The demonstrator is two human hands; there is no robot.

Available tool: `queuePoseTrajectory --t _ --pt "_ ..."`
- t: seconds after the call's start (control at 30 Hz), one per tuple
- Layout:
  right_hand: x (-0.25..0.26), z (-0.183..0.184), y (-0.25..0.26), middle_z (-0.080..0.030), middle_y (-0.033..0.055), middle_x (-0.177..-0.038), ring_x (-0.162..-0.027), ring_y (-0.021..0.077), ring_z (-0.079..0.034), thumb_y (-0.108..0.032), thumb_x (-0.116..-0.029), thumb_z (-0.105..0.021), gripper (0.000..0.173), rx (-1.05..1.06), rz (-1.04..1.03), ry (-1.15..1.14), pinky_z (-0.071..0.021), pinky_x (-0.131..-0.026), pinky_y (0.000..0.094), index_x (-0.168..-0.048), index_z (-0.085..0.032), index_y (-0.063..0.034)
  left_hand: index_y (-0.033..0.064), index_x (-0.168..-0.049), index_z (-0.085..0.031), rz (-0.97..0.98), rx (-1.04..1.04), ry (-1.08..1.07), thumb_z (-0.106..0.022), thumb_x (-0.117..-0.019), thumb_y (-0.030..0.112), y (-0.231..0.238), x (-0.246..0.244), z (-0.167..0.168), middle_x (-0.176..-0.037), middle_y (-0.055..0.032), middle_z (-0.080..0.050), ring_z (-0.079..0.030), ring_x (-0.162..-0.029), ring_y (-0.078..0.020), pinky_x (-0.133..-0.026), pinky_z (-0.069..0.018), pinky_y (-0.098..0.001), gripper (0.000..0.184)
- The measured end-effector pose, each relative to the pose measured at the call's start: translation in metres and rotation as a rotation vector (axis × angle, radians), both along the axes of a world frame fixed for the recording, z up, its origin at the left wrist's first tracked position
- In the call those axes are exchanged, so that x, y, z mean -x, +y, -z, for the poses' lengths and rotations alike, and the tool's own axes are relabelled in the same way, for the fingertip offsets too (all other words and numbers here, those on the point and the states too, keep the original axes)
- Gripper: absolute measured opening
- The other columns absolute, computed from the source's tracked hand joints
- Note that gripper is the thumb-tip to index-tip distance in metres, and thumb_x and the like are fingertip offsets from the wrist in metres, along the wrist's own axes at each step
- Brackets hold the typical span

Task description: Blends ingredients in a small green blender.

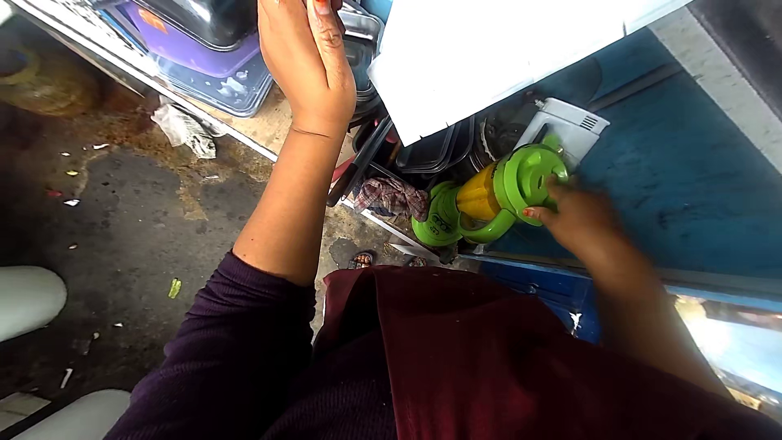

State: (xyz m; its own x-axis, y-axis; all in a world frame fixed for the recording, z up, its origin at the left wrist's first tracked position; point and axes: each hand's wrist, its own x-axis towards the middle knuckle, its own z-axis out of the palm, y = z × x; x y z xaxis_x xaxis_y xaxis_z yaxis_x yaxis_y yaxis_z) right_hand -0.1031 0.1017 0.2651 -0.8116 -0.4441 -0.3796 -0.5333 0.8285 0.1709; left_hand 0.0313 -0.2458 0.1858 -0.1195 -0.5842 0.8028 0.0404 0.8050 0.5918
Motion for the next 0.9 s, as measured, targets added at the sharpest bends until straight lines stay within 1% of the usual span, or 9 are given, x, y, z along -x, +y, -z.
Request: queuePoseTrajectory --t 0.13,0.27,0.33,0.47,0.57,0.67,0.8,0.9 --pt "-0.0032 -0.0082 -0.0081 -0.041 0.0358 -0.154 -0.137 0.0588 -0.042 -0.038 -0.101 -0.067 0.073 -0.053 0.029 -0.031 -0.0402 -0.106 0.0711 -0.156 -0.041 0.0023 -0.0024 -0.094 -0.06 0.028 0.013 0.0 -0.03 -0.1097 0.031 -0.0008 -0.0008 -0.0008 -0.079 -0.0094 -0.06 -0.06 -0.076 -0.015 -0.071 -0.0494 -0.0329 0.048" --pt "-0.002 -0.0079 -0.0093 -0.041 0.0339 -0.155 -0.139 0.0575 -0.041 -0.039 -0.1007 -0.067 0.073 -0.059 0.043 -0.032 -0.0399 -0.107 0.07 -0.156 -0.041 0.0009 -0.0041 -0.096 -0.057 0.027 0.015 0.022 -0.031 -0.1095 0.029 -0.0014 0.0004 -0.0009 -0.079 -0.0094 -0.06 -0.06 -0.075 -0.0146 -0.069 -0.05 -0.0322 0.045" --pt "-0.0016 -0.0074 -0.009 -0.041 0.0342 -0.155 -0.139 0.0576 -0.041 -0.039 -0.1004 -0.068 0.074 -0.057 0.039 -0.027 -0.0397 -0.108 0.0697 -0.156 -0.041 0.0013 -0.0046 -0.097 -0.056 0.037 0.011 0.026 -0.03 -0.1097 0.028 -0.0011 0.0003 -0.0013 -0.079 -0.0088 -0.06 -0.059 -0.074 -0.0142 -0.068 -0.0496 -0.0316 0.044" --pt "-0.0016 -0.0076 -0.0098 -0.041 0.0353 -0.154 -0.138 0.0575 -0.043 -0.041 -0.1001 -0.068 0.075 -0.077 0.035 -0.025 -0.0406 -0.107 0.0689 -0.156 -0.041 0.0014 -0.0058 -0.099 -0.056 0.028 0.026 0.025 -0.029 -0.1103 0.031 -0.0005 0.0006 -0.0013 -0.081 -0.0094 -0.06 -0.059 -0.076 -0.0142 -0.07 -0.0496 -0.0315 0.047" --pt "-0.0018 -0.007 -0.0089 -0.041 0.0353 -0.155 -0.138 0.0573 -0.043 -0.04 -0.1008 -0.067 0.075 -0.078 0.027 -0.027 -0.0405 -0.108 0.0683 -0.157 -0.039 0.0016 -0.0066 -0.099 -0.056 0.016 0.028 0.024 -0.029 -0.1102 0.032 -0.0006 0.0011 -0.0007 -0.081 -0.0098 -0.061 -0.059 -0.076 -0.0145 -0.069 -0.0496 -0.0315 0.048" --pt "-0.0022 -0.0064 -0.0084 -0.042 0.0355 -0.153 -0.137 0.0571 -0.044 -0.039 -0.1005 -0.068 0.074 -0.07 0.02 -0.016 -0.041 -0.107 0.0679 -0.156 -0.041 0.0019 -0.0068 -0.1 -0.057 0.0 0.023 0.028 -0.029 -0.1102 0.032 -0.0003 0.0013 -0.0004 -0.081 -0.0097 -0.061 -0.06 -0.075 -0.0145 -0.069 -0.0497 -0.0315 0.049" --pt "-0.0023 -0.0079 -0.0093 -0.04 0.0349 -0.156 -0.139 0.0569 -0.042 -0.04 -0.1009 -0.067 0.074 -0.081 0.038 -0.025 -0.0417 -0.107 0.0675 -0.157 -0.04 0.0011 -0.0063 -0.1 -0.056 0.004 0.017 0.029 -0.03 -0.1098 0.03 0.0 0.0019 -0.0007 -0.081 -0.0096 -0.061 -0.06 -0.076 -0.014 -0.069 -0.0497 -0.0311 0.046" --pt "-0.0019 -0.0072 -0.0102 -0.041 0.0346 -0.155 -0.138 0.057 -0.042 -0.04 -0.1008 -0.067 0.075 -0.088 0.039 -0.025 -0.0412 -0.107 0.0679 -0.157 -0.04 0.0014 -0.0063 -0.099 -0.056 0.003 0.018 0.024 -0.03 -0.1098 0.03 0.0001 0.0013 -0.0006 -0.081 -0.0097 -0.061 -0.06 -0.075 -0.0145 -0.069 -0.05 -0.0317 0.046"
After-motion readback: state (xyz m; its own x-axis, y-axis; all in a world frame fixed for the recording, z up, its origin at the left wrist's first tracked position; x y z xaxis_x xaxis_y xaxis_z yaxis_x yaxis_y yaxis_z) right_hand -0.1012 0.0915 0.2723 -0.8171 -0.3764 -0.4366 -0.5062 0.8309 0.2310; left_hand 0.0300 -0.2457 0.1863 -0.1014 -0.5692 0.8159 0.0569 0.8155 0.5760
